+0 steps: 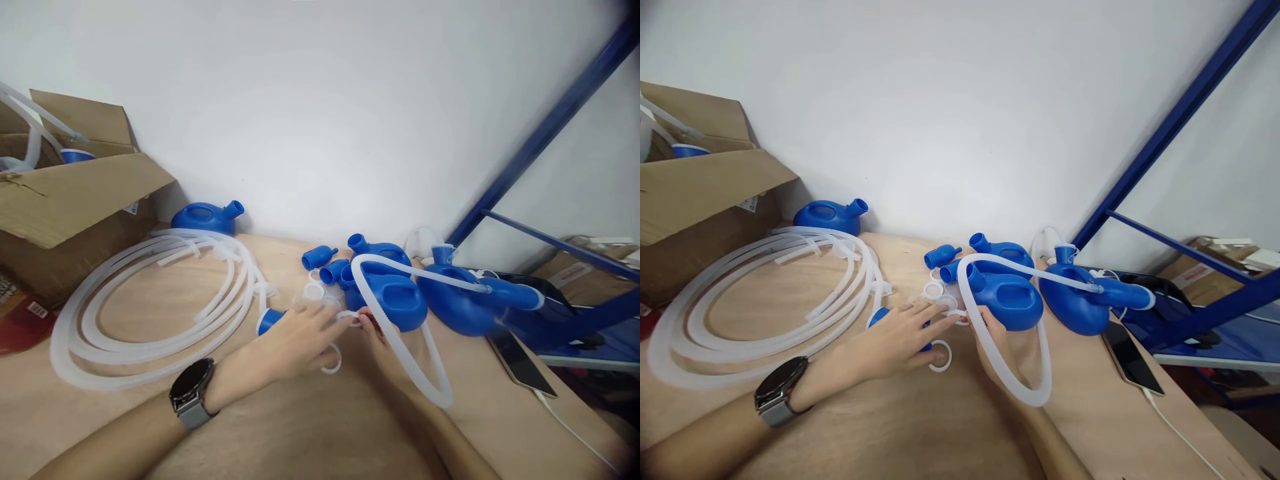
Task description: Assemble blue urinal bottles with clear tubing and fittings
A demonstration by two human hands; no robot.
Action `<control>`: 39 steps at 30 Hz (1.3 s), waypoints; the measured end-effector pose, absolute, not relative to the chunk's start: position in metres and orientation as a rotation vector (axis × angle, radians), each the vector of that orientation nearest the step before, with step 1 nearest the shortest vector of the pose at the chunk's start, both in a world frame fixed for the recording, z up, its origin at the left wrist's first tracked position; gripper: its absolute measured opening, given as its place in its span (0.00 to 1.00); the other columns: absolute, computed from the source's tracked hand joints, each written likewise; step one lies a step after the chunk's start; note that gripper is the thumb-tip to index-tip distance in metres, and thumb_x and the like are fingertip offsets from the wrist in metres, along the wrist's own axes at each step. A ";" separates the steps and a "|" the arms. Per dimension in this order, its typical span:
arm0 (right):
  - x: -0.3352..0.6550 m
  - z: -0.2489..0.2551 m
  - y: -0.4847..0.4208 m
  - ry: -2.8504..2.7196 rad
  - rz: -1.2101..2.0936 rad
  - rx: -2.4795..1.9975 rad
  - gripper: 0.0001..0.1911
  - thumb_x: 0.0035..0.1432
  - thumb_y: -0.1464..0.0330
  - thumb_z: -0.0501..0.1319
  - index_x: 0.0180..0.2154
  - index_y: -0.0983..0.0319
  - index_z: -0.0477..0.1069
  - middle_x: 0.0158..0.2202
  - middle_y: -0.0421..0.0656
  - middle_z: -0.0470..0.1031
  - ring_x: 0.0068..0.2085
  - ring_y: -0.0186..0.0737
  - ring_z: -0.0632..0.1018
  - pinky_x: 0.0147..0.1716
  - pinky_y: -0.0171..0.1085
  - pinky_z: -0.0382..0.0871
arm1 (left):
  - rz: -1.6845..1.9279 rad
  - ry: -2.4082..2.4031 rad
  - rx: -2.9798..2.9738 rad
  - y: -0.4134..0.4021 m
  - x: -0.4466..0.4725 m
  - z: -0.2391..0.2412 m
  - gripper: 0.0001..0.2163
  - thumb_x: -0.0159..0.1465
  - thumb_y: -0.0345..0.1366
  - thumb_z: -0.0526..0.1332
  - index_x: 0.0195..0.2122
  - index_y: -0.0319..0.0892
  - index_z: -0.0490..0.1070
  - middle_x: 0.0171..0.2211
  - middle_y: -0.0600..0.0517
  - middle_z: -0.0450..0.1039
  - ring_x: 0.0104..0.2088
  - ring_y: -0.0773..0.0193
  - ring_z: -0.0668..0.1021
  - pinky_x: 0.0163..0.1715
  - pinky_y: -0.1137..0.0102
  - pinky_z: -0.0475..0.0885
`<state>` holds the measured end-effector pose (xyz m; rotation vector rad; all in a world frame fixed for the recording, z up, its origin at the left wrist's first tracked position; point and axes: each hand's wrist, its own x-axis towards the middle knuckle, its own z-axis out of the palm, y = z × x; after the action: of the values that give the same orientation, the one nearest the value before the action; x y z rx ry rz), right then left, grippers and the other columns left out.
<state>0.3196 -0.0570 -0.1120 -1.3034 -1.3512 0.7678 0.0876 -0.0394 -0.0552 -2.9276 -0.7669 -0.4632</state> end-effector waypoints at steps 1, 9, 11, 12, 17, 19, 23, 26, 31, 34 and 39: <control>0.314 -0.110 -0.059 -1.322 0.798 -1.295 0.19 0.61 0.46 0.65 0.37 0.54 0.80 0.37 0.43 0.83 0.37 0.49 0.81 0.43 0.50 0.81 | -0.476 -0.738 -2.900 -0.039 0.089 -0.060 0.26 0.72 0.44 0.62 0.68 0.42 0.62 0.61 0.39 0.72 0.53 0.47 0.80 0.49 0.57 0.77; 0.285 -0.109 -0.080 -1.052 1.182 -1.179 0.27 0.52 0.45 0.74 0.41 0.60 0.81 0.38 0.47 0.85 0.38 0.48 0.84 0.36 0.46 0.83 | -0.535 -0.486 -2.570 -0.042 0.093 -0.077 0.17 0.75 0.30 0.53 0.62 0.33 0.70 0.62 0.35 0.74 0.56 0.48 0.80 0.44 0.61 0.78; 0.291 -0.111 -0.080 -1.182 1.065 -1.186 0.25 0.55 0.46 0.72 0.45 0.58 0.82 0.43 0.48 0.85 0.42 0.51 0.85 0.43 0.50 0.83 | -0.543 -0.576 -2.612 -0.037 0.089 -0.072 0.19 0.75 0.34 0.55 0.63 0.33 0.68 0.60 0.35 0.76 0.53 0.48 0.81 0.42 0.61 0.79; 0.296 -0.111 -0.079 -1.273 0.941 -1.215 0.23 0.57 0.47 0.70 0.46 0.56 0.82 0.45 0.48 0.85 0.44 0.53 0.85 0.46 0.52 0.82 | -0.550 -0.645 -2.642 -0.034 0.086 -0.068 0.21 0.75 0.37 0.56 0.65 0.33 0.67 0.59 0.35 0.76 0.52 0.48 0.82 0.43 0.60 0.80; 0.345 -0.110 -0.060 -1.583 0.136 -1.403 0.18 0.62 0.56 0.68 0.51 0.52 0.81 0.58 0.49 0.78 0.62 0.61 0.75 0.67 0.61 0.64 | -0.724 -0.942 -2.751 -0.007 0.063 -0.047 0.23 0.76 0.42 0.54 0.68 0.36 0.65 0.61 0.37 0.75 0.61 0.45 0.76 0.58 0.52 0.75; 0.368 -0.113 -0.047 -1.669 -0.225 -1.481 0.26 0.63 0.54 0.66 0.59 0.56 0.76 0.65 0.54 0.71 0.68 0.65 0.68 0.69 0.65 0.58 | -0.846 -0.994 -2.782 0.004 0.055 -0.044 0.23 0.77 0.43 0.51 0.68 0.36 0.65 0.62 0.36 0.73 0.63 0.45 0.74 0.62 0.50 0.72; 0.405 -0.128 -0.024 -1.737 -0.555 -1.634 0.36 0.66 0.49 0.61 0.68 0.59 0.65 0.71 0.59 0.61 0.71 0.72 0.62 0.67 0.75 0.52 | -1.053 -1.044 -2.944 0.020 0.051 -0.055 0.24 0.78 0.45 0.52 0.69 0.39 0.64 0.66 0.37 0.68 0.65 0.49 0.72 0.65 0.51 0.70; 0.418 -0.130 -0.019 -1.782 -0.554 -1.628 0.40 0.65 0.45 0.61 0.69 0.59 0.64 0.66 0.59 0.66 0.66 0.70 0.68 0.65 0.73 0.57 | -1.179 -0.985 -3.032 0.027 0.055 -0.071 0.23 0.77 0.44 0.55 0.70 0.45 0.64 0.67 0.40 0.66 0.67 0.50 0.71 0.66 0.53 0.69; 0.410 -0.111 -0.030 -1.831 -0.336 -1.501 0.34 0.60 0.44 0.66 0.60 0.56 0.74 0.54 0.54 0.72 0.55 0.62 0.76 0.57 0.60 0.73 | -1.343 -0.921 -3.157 0.030 0.066 -0.081 0.23 0.76 0.43 0.58 0.70 0.49 0.64 0.67 0.42 0.67 0.67 0.52 0.72 0.68 0.53 0.68; 0.397 -0.103 -0.035 -1.870 -0.099 -1.427 0.30 0.60 0.47 0.68 0.58 0.53 0.74 0.52 0.50 0.76 0.54 0.58 0.79 0.56 0.57 0.76 | -1.392 -0.950 -3.181 0.035 0.072 -0.078 0.23 0.75 0.44 0.59 0.69 0.48 0.67 0.67 0.42 0.68 0.67 0.50 0.72 0.68 0.52 0.68; 0.385 -0.096 -0.035 -1.854 0.101 -1.354 0.24 0.63 0.53 0.66 0.57 0.54 0.76 0.56 0.48 0.80 0.57 0.59 0.80 0.61 0.58 0.73 | -1.346 -1.052 -3.270 0.048 0.073 -0.068 0.23 0.73 0.47 0.60 0.66 0.46 0.71 0.66 0.42 0.71 0.65 0.49 0.74 0.65 0.53 0.71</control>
<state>0.3849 -0.0352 -0.0959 -1.3537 -1.8543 0.1009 0.0731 0.0484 -0.0680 -3.2699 -1.0521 -1.3462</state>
